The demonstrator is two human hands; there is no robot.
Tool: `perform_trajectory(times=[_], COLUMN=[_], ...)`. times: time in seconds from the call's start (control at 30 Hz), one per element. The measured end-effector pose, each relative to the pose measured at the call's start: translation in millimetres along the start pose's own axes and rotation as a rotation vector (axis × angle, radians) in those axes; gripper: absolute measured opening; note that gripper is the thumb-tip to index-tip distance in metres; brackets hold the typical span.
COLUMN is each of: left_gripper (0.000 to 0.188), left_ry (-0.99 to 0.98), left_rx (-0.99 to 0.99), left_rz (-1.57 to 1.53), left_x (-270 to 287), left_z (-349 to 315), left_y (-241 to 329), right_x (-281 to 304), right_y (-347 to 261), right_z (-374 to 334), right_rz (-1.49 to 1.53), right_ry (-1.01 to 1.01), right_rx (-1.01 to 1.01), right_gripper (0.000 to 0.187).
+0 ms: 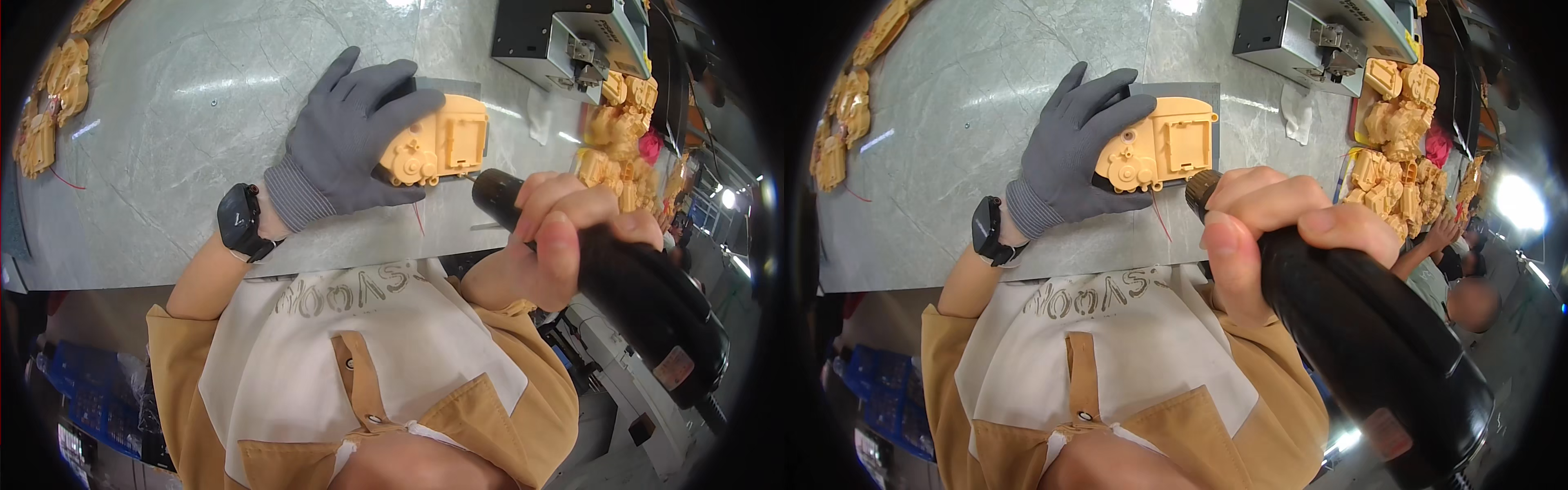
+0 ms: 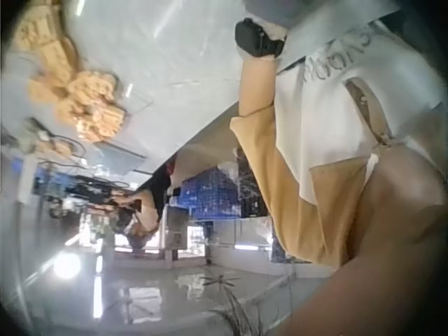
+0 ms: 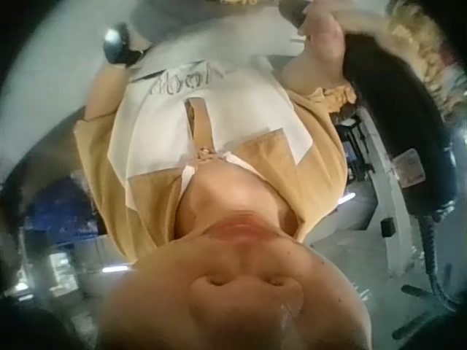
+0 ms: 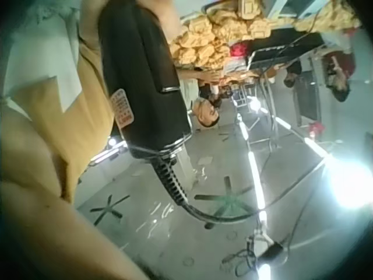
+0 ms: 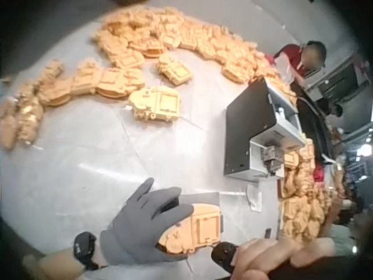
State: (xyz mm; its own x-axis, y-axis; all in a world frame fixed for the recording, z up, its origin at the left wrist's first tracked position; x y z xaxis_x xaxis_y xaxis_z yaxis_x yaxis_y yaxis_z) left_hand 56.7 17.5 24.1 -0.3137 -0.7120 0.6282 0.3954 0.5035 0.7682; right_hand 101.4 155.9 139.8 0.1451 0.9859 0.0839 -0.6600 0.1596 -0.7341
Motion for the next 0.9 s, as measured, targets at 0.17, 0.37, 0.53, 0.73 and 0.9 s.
perform_trajectory(times=[0.17,0.37,0.53,0.73,0.9], left_gripper=[0.084,0.083,0.084,0.085,0.086], left_ry=[-0.009,-0.029,-0.017,-0.021,-0.025], left_rx=[-0.007,-0.005,0.006,0.004,-0.021], left_rz=[-0.018,0.024,0.037,0.044,-0.001], left_x=[1.2,1.5,2.9,5.5,3.5], left_z=[4.3,2.0,5.3,4.7,4.4], left_y=[5.1,8.1,10.6,10.2,7.9], right_x=[2.5,63.8,108.1,108.1,42.1], right_y=[0.4,-4.4,27.9,57.2,-6.6], right_z=[-0.5,21.5,81.5,82.2,22.6], right_rz=[-0.031,0.170,-0.333,-0.275,0.140], right_ry=[0.092,0.344,0.511,0.470,0.133], right_rx=[-0.013,0.204,0.264,0.114,0.091], right_gripper=[0.047,0.054,0.051,0.042,0.049])
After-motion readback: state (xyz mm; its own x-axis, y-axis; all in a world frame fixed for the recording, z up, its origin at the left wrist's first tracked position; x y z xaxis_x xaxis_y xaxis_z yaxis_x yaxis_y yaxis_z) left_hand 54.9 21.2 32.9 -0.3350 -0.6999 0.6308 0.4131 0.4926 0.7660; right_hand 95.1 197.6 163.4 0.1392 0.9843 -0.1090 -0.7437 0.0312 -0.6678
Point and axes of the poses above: each hand's wrist, its own z-axis towards the middle knuckle, its own x-axis out of the back of the hand, y = z × x, the point moved 5 cm from there along z, towards the middle knuckle, and after that the axes turned 14 degrees about x, right-handed, at the moved point
